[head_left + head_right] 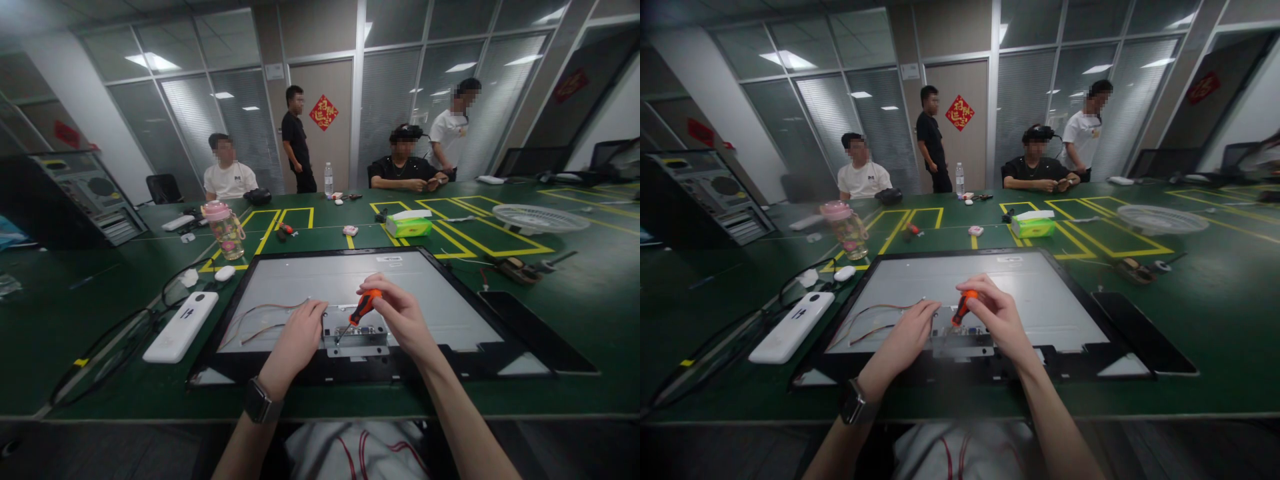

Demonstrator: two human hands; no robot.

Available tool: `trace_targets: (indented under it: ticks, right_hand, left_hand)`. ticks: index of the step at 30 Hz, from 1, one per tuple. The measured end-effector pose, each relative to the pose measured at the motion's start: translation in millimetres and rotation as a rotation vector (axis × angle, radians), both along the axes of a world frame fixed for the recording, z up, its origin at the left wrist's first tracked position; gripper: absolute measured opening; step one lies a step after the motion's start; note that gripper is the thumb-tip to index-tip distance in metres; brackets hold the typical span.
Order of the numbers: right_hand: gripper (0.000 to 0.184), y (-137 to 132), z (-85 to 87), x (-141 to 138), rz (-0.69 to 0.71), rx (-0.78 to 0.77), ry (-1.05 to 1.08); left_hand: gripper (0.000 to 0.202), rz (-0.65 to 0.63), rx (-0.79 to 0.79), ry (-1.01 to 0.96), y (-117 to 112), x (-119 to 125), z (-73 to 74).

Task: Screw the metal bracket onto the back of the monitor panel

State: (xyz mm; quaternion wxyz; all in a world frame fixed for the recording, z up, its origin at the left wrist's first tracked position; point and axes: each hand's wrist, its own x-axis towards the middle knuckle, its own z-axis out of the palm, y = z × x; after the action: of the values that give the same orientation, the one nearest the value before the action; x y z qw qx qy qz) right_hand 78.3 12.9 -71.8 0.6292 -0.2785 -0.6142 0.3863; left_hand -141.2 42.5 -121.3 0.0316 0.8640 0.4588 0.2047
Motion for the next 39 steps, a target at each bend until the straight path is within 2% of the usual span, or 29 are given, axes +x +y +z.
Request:
trace_targets:
  ticks: [10, 17, 21, 28, 31, 35, 37, 39]
  right_hand:
    - [0.029, 2.6, -9.1, 1.0, 0.115, -0.072, 0.065]
    - [0.015, 1.4, -1.1, -1.9, -0.016, 0.004, 0.041]
    - [0.017, 1.6, 1.1, -2.5, -0.080, 0.031, 0.021]
    - [0.031, -0.3, -3.1, -0.3, 0.093, -0.055, 0.091]
    - [0.024, 0.7, -2.9, -1.3, 0.053, -0.040, 0.077]
    - [0.013, 3.2, -1.4, -1.7, -0.089, 0.036, 0.044]
    - [0.016, 4.4, -3.1, -0.4, -0.120, 0.055, 0.019]
    - [0.024, 4.9, -6.1, 0.9, -0.082, 0.042, -0.001]
  left_hand:
    - [0.044, -0.008, 0.007, 0.011, 0.2, 1.2, 2.0]
    - [0.043, -0.016, -0.006, 0.008, -0.8, 1.0, 3.4]
    - [0.043, -0.009, -0.020, 0.011, -1.4, 1.9, 6.3]
    - [0.044, -0.001, -0.024, 0.019, -2.1, 2.2, 7.3]
    - [0.044, 0.000, -0.019, 0.020, -1.6, 1.4, 5.6]
    - [0.043, -0.003, -0.019, 0.026, -0.6, 0.5, 3.6]
    - [0.043, -0.001, -0.021, 0.031, -0.1, 0.5, 2.8]
    - [0.043, 0.001, -0.019, 0.035, 0.4, 0.7, 2.1]
